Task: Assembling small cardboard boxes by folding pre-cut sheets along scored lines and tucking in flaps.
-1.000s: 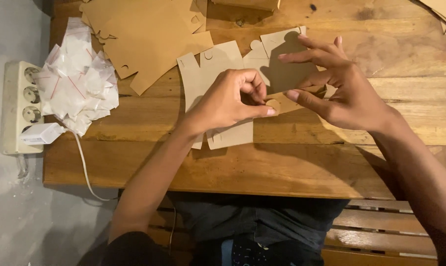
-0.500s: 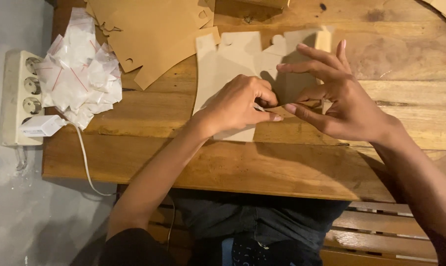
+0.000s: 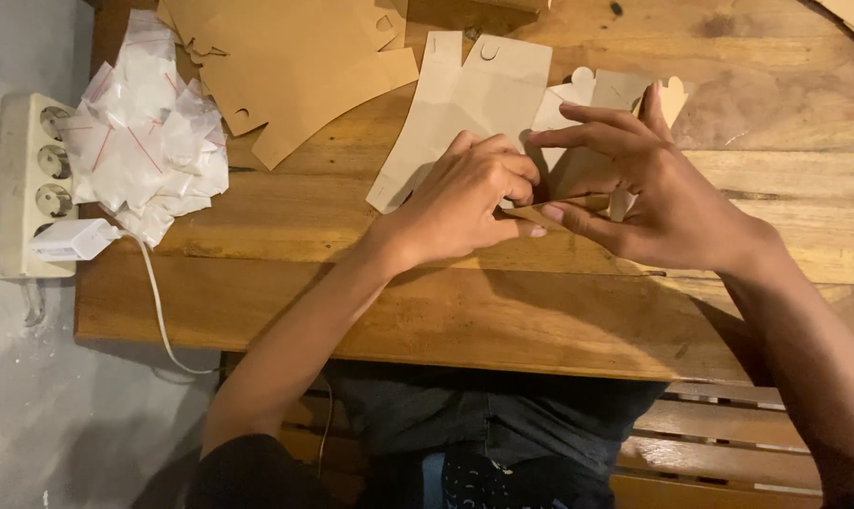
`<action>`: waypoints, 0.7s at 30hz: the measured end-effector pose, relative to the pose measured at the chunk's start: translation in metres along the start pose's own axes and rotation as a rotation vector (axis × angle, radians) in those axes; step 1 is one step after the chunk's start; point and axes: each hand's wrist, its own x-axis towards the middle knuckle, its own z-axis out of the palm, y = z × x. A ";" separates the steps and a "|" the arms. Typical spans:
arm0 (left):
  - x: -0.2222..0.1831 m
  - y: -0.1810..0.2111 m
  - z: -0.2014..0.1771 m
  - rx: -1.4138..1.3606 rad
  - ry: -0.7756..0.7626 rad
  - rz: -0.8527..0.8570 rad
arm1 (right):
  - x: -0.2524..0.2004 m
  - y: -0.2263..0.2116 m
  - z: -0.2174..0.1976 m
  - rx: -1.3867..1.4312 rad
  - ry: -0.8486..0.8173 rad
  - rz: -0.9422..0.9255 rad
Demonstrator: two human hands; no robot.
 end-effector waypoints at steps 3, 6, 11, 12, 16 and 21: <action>0.001 0.007 -0.006 0.011 -0.025 0.016 | 0.001 -0.001 -0.005 0.017 -0.003 -0.107; 0.000 0.014 -0.013 0.022 -0.034 0.018 | 0.000 -0.002 -0.007 -0.008 -0.015 -0.071; 0.001 0.013 -0.010 0.041 -0.004 0.068 | -0.003 0.005 -0.010 -0.010 -0.031 -0.061; 0.001 0.012 -0.008 0.018 0.025 0.088 | -0.004 0.007 -0.010 -0.012 -0.034 -0.064; 0.001 0.012 -0.008 -0.005 0.075 0.119 | -0.003 0.006 -0.009 -0.053 -0.092 -0.063; 0.000 0.010 -0.008 0.014 -0.030 0.017 | -0.003 0.008 -0.011 -0.055 -0.061 -0.054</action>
